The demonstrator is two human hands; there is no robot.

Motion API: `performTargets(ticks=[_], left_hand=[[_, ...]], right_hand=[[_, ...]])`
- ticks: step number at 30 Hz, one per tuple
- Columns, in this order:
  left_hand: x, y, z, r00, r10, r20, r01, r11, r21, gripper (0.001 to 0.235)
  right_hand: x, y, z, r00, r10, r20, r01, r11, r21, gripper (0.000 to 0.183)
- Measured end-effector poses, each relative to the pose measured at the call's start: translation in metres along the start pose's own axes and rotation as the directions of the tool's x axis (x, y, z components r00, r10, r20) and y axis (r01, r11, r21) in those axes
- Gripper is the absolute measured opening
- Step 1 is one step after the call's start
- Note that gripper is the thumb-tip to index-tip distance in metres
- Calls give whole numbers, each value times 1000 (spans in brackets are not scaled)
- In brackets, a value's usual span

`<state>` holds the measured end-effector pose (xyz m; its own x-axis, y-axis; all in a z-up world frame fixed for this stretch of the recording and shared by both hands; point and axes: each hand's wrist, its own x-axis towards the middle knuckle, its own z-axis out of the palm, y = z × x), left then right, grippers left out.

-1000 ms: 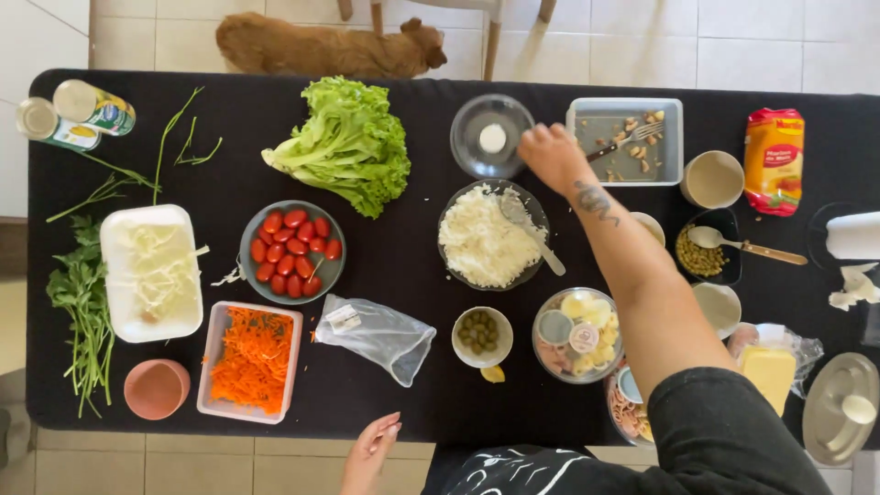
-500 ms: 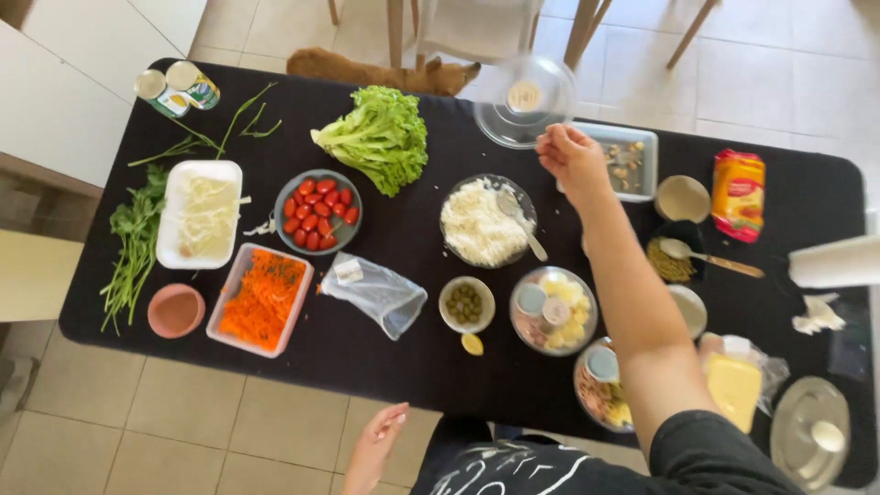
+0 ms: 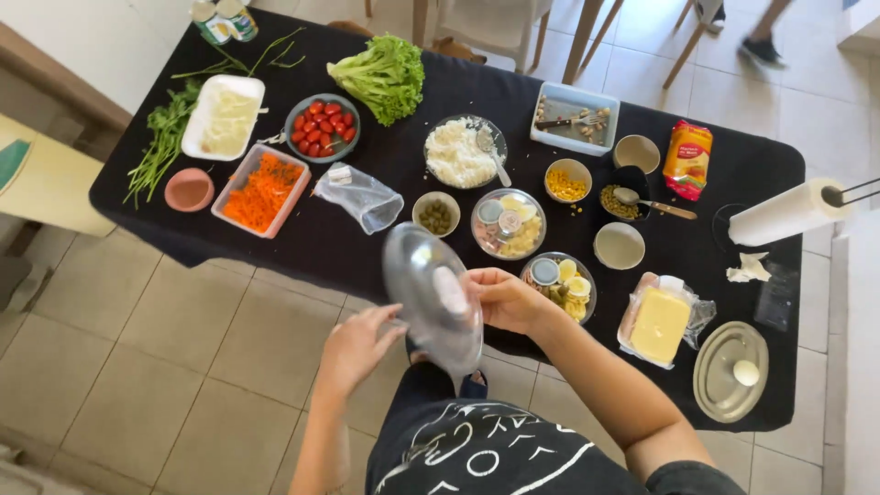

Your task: The person prepares a salad by adding olives from a small bowl into two larger bowls containing rice, ham, and eggs. They then place clear plastic lids on both bowls to seal them.

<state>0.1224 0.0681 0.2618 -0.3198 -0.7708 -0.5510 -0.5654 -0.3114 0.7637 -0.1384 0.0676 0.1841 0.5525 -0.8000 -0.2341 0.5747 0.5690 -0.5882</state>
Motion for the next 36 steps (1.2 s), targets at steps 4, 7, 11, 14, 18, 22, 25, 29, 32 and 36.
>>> performTargets(ticks=[4,7,11,14,18,22,25,29,32,36], left_hand=[[-21,1,0,945,319,-78,-210,770,602,40],[-44,25,-10,817,521,-247,-395,818,417,30],[-71,57,-22,480,683,-551,-735,655,172,24],[-90,71,-28,307,686,-660,-859,498,118,24],[-104,78,-42,237,640,-731,-860,488,148,24],[-107,76,-53,212,602,-770,-844,510,166,20],[-108,72,-59,198,594,-779,-852,497,162,18],[-105,63,-63,195,585,-787,-872,471,134,18],[-107,60,-65,203,576,-792,-872,475,122,18],[-109,57,-68,220,576,-787,-880,466,95,18]], right_hand=[[-14,6,30,985,-99,-144,62,968,-242,16],[-26,-33,74,859,-463,-219,342,837,-426,13],[-32,-56,103,616,-786,-41,679,557,-479,16],[-29,-49,140,548,-836,13,748,484,-454,14],[-18,-49,161,533,-843,70,758,440,-481,13],[-9,-52,170,472,-865,169,801,340,-493,14],[-4,-55,177,427,-879,212,823,280,-494,16],[-3,-51,193,419,-879,228,815,254,-521,20],[-3,-49,201,408,-884,227,806,232,-545,21],[0,-43,201,411,-881,233,811,237,-535,23]])
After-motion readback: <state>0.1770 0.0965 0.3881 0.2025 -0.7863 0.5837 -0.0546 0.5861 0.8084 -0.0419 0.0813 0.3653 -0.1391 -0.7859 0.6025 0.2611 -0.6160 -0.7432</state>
